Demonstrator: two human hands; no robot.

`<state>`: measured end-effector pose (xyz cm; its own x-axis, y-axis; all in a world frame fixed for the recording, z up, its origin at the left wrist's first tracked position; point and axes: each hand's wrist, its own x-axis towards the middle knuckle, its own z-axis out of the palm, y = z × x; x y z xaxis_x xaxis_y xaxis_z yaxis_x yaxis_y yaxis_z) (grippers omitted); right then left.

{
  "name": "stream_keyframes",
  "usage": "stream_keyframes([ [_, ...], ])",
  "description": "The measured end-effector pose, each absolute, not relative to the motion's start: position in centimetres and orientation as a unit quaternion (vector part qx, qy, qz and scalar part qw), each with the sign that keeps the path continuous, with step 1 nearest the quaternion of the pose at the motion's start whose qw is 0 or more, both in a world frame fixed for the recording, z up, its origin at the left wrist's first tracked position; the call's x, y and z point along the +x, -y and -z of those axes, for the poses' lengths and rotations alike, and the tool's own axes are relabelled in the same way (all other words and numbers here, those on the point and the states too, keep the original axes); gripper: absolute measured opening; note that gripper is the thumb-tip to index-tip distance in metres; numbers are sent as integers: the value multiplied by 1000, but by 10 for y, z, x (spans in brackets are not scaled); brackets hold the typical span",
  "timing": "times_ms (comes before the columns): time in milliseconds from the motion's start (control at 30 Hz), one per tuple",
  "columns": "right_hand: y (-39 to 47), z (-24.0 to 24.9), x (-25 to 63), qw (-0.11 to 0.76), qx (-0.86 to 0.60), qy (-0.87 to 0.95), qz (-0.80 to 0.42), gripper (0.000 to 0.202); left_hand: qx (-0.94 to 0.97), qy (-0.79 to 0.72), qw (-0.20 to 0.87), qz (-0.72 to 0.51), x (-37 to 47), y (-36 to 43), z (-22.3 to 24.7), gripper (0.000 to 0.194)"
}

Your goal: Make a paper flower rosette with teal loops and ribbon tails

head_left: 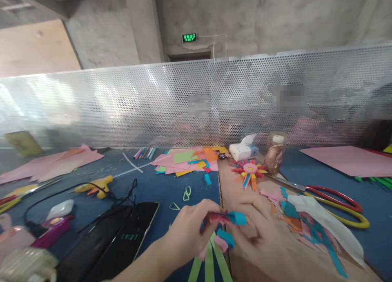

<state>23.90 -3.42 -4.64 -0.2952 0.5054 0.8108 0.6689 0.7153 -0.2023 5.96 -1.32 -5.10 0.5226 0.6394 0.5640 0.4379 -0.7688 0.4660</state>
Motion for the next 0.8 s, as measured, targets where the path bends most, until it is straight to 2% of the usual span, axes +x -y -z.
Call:
stream_keyframes([
  [100,35,40,232,473,-400,785,-16,3,817,-374,234,-371,64,15,49,6],
  [267,29,47,225,510,-445,706,-209,17,732,-391,414,-374,71,14,45,15],
  [467,5,73,225,522,-454,623,-365,20,675,-406,482,-384,76,7,48,17],
  [800,8,61,220,496,-474,504,-525,27,606,-415,557,-387,79,4,59,27],
])
